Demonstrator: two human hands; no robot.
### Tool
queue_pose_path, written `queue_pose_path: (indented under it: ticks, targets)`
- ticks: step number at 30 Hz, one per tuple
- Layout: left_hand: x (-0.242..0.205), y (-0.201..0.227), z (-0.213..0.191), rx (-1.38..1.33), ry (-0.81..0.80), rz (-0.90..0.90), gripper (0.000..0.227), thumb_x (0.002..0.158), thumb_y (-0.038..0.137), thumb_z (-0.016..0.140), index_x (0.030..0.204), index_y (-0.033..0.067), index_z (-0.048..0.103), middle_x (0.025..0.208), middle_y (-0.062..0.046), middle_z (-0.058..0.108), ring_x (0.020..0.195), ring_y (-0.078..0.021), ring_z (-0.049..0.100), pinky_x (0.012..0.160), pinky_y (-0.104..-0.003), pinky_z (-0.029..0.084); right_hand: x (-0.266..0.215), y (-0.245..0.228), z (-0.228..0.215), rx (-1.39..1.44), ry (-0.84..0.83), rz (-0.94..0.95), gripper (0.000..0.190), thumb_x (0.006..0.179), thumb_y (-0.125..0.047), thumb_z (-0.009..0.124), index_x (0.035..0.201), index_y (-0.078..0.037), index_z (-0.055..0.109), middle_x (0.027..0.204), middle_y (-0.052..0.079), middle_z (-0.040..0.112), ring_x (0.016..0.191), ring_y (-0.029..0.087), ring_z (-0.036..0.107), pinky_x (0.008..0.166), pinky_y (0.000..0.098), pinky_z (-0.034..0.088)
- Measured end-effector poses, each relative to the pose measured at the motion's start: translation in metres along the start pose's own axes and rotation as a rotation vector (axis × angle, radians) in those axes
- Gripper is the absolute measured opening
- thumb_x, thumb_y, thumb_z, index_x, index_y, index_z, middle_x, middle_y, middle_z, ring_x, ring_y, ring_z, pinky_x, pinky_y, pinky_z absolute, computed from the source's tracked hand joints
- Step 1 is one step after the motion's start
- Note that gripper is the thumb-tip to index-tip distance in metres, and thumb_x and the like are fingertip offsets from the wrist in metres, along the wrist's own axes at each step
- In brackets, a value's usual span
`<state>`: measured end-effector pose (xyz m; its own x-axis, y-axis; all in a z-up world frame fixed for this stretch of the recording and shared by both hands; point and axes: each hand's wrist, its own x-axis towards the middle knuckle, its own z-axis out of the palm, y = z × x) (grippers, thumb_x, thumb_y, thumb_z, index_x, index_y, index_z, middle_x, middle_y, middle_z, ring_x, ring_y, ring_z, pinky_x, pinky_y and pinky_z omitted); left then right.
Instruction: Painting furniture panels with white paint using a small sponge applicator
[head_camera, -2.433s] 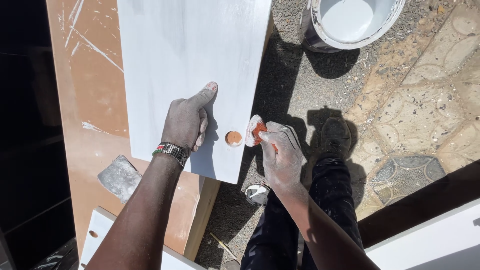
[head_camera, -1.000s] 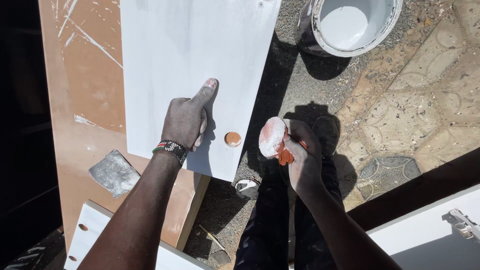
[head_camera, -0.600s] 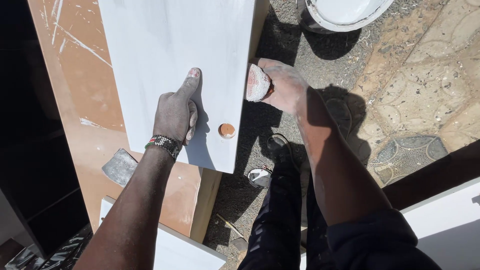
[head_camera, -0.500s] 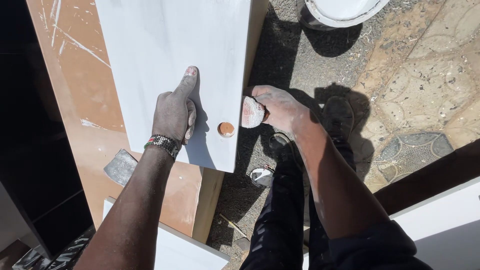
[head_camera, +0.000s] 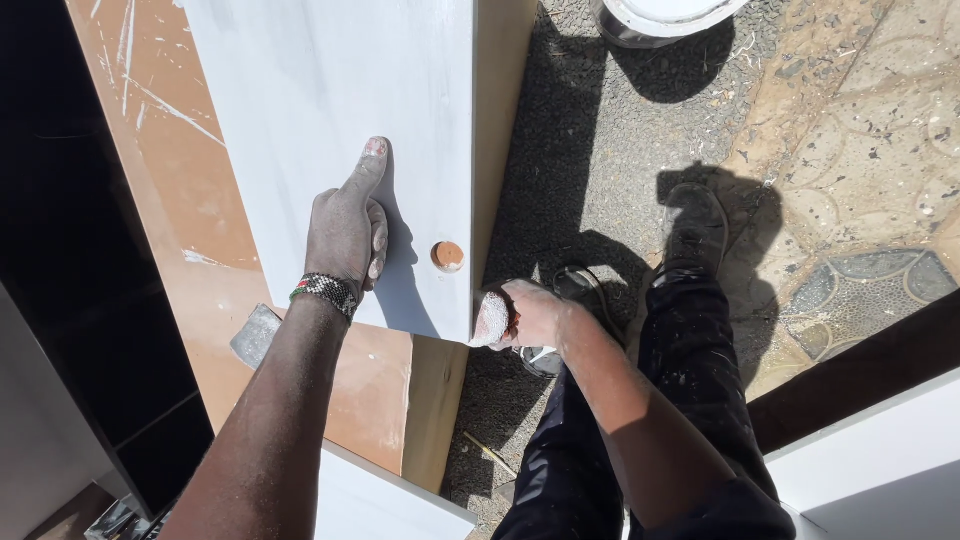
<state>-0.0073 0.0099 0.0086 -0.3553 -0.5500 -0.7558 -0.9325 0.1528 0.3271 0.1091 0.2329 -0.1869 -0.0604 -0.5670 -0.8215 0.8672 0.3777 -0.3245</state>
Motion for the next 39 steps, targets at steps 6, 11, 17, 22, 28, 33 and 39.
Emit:
queue_pose_path:
  ticks: [6, 11, 17, 22, 28, 33, 39]
  targets:
    - [0.0, 0.005, -0.001, -0.005, -0.003, -0.053, 0.103, 0.112, 0.091, 0.056, 0.046, 0.0128, 0.047, 0.035, -0.003, 0.033, 0.025, -0.0182, 0.048, 0.04, -0.032, 0.055, 0.004, -0.081, -0.025, -0.154, 0.057, -0.123, 0.033, 0.103, -0.021, 0.077, 0.132, -0.005, 0.081, 0.116, 0.018, 0.071, 0.121, 0.036, 0.068, 0.103, 0.0459, 0.056]
    - [0.021, -0.012, -0.001, -0.083, -0.03, -0.079, 0.103, 0.114, 0.086, 0.062, 0.046, 0.0096, 0.047, 0.038, -0.006, 0.039, 0.022, -0.0192, 0.046, 0.029, -0.031, 0.044, 0.008, -0.171, -0.069, -0.342, 0.114, -0.232, 0.038, 0.107, -0.029, 0.077, 0.136, -0.006, 0.078, 0.122, 0.021, 0.072, 0.133, 0.041, 0.066, 0.115, 0.0508, 0.05]
    - [0.015, 0.0, -0.004, -0.156, -0.026, -0.159, 0.098, 0.115, 0.08, 0.067, 0.049, 0.0101, 0.049, 0.04, -0.01, 0.045, 0.02, -0.0219, 0.045, 0.026, -0.033, 0.041, -0.007, -0.276, -0.115, -0.557, 0.171, -0.345, 0.043, 0.111, -0.037, 0.076, 0.141, -0.007, 0.076, 0.128, 0.024, 0.073, 0.145, 0.046, 0.064, 0.127, 0.0558, 0.044]
    - [0.023, 0.002, -0.008, -0.148, -0.067, -0.184, 0.104, 0.116, 0.076, 0.065, 0.043, 0.0035, 0.051, 0.04, -0.011, 0.042, 0.021, -0.0251, 0.048, 0.026, -0.036, 0.042, -0.015, -0.356, -0.144, -0.727, 0.196, -0.411, 0.048, 0.113, -0.043, 0.076, 0.145, -0.007, 0.074, 0.132, 0.026, 0.073, 0.154, 0.05, 0.062, 0.136, 0.0595, 0.039]
    - [0.024, 0.012, -0.01, -0.095, -0.087, -0.235, 0.103, 0.114, 0.075, 0.062, 0.041, 0.0045, 0.05, 0.034, -0.012, 0.041, 0.026, -0.028, 0.049, 0.04, -0.036, 0.046, 0.005, -0.434, -0.16, 0.0, 0.236, -0.238, 0.026, 0.116, -0.019, 0.067, 0.133, -0.003, 0.078, 0.142, 0.022, 0.084, 0.143, 0.04, 0.078, 0.128, 0.0553, 0.06]
    - [0.018, 0.031, -0.017, 0.011, -0.09, -0.292, 0.108, 0.109, 0.081, 0.055, 0.034, 0.0039, 0.049, 0.03, -0.013, 0.04, 0.032, -0.0316, 0.052, 0.058, -0.04, 0.055, 0.025, -0.481, -0.188, 0.573, 0.121, -0.163, 0.05, 0.121, -0.031, 0.044, 0.145, -0.004, 0.079, 0.153, 0.023, 0.084, 0.146, 0.039, 0.08, 0.123, 0.0545, 0.066]
    - [0.009, 0.033, -0.026, -0.017, -0.066, -0.258, 0.107, 0.109, 0.084, 0.052, 0.033, 0.0087, 0.053, 0.032, -0.009, 0.048, 0.049, -0.026, 0.073, 0.081, -0.036, 0.062, -0.03, -0.461, -0.193, 0.544, 0.241, -0.474, 0.022, 0.084, -0.038, 0.069, 0.093, -0.018, 0.071, 0.091, 0.002, 0.057, 0.078, 0.019, 0.045, 0.065, 0.0326, 0.023]
